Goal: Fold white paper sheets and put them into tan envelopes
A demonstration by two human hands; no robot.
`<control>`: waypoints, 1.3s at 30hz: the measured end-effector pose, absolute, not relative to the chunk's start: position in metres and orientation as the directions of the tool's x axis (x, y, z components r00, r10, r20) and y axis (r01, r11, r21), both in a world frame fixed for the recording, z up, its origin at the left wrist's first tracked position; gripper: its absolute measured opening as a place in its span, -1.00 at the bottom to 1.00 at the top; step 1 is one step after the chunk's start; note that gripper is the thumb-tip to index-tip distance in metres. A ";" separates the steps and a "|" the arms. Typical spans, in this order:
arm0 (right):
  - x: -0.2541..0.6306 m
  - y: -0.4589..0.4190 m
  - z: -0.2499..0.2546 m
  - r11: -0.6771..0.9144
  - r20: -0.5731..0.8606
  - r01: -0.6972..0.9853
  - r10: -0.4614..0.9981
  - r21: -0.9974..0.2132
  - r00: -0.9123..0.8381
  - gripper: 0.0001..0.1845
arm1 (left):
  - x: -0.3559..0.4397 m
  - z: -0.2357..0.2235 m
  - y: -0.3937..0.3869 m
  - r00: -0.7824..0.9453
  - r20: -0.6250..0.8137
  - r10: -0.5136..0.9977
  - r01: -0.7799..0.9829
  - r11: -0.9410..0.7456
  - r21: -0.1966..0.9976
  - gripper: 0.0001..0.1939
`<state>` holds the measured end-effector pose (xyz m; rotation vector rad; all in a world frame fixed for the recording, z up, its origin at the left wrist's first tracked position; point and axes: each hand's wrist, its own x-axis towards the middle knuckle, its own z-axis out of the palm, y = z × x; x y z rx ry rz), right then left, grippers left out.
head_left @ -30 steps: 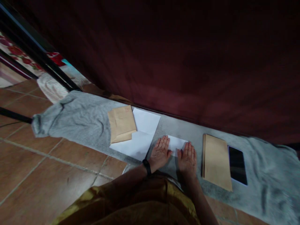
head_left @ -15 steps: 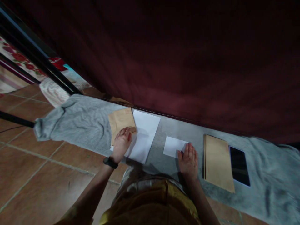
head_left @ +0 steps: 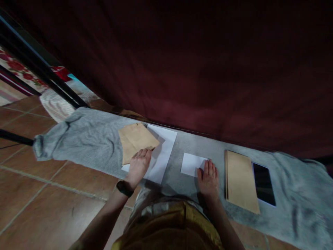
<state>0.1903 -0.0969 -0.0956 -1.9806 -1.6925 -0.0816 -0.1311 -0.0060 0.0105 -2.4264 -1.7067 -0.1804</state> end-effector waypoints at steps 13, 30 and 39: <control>0.141 -0.089 -0.031 -0.218 -0.209 0.113 0.974 -0.969 0.084 -0.65 | -0.004 -0.006 -0.078 0.651 0.169 0.740 0.721 -0.673 0.164 -0.77; 0.186 -0.080 -0.045 -0.233 -0.234 -0.021 0.971 -0.972 0.057 -0.54 | -0.044 -0.021 -0.003 0.767 -0.030 0.641 0.613 -0.719 0.327 0.36; 0.208 -0.083 -0.059 -0.194 -0.188 0.189 0.981 -0.963 0.050 -0.70 | -0.028 -0.028 0.010 0.836 -0.185 0.516 0.543 -0.732 0.412 0.38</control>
